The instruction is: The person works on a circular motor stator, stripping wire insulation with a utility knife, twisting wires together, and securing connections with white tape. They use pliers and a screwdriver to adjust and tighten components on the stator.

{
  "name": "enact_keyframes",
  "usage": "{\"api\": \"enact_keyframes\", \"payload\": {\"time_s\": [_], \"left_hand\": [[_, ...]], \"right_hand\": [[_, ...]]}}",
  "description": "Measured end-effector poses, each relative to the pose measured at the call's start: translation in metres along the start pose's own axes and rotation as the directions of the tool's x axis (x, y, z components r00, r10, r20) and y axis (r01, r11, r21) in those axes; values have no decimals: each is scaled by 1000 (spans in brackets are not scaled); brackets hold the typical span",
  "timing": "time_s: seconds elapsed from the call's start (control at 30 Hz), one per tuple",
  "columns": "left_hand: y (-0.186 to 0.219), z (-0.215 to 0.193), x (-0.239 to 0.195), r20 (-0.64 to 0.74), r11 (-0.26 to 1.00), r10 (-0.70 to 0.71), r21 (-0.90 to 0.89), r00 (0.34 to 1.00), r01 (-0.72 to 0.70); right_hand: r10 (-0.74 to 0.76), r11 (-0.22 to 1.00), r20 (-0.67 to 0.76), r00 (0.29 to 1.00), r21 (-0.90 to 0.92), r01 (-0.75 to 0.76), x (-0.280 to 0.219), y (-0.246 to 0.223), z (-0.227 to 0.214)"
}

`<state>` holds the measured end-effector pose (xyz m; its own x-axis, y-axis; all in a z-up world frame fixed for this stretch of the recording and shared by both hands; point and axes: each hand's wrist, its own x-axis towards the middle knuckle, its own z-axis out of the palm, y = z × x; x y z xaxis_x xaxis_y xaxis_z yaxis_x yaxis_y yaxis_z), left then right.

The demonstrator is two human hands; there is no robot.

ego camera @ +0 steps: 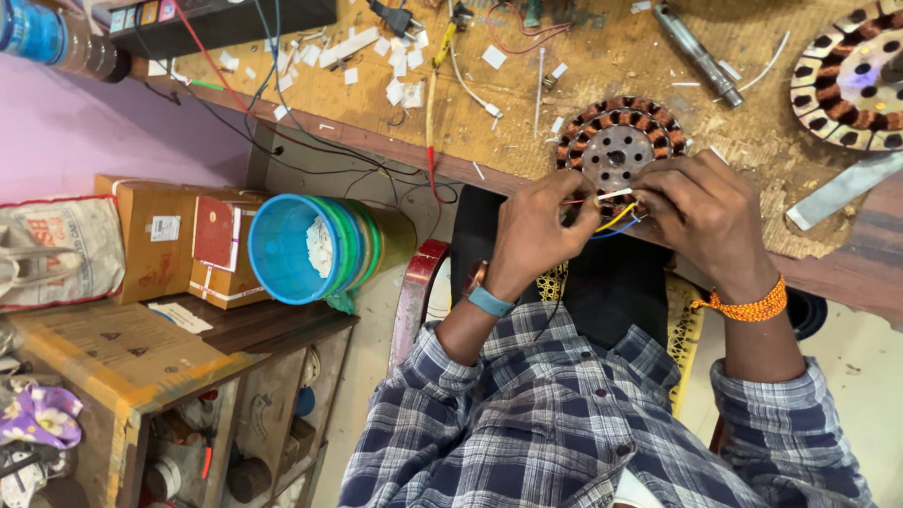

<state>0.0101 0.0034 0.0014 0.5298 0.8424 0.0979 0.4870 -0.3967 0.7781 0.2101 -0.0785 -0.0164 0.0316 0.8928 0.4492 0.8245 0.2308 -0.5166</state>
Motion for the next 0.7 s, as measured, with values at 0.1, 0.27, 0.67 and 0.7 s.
{"api": "enact_keyframes", "payload": {"time_s": [0.1,0.27,0.67,0.7], "left_hand": [[-8,6,0,-4,997,41,-63,999,-41],[-32,16,0,38,997,77,-19,996,-76],[-36,22,6,-103,973,162,185,981,-141],[-32,19,8,-119,965,160,226,980,-130]], "right_hand": [[-7,1000,-8,1000,5,7,-1,1,1],[10,999,-6,1000,40,-10,-4,4,2],[133,981,-104,986,157,-116,-16,6,-1],[136,980,-102,985,163,-118,-16,5,-1]]}}
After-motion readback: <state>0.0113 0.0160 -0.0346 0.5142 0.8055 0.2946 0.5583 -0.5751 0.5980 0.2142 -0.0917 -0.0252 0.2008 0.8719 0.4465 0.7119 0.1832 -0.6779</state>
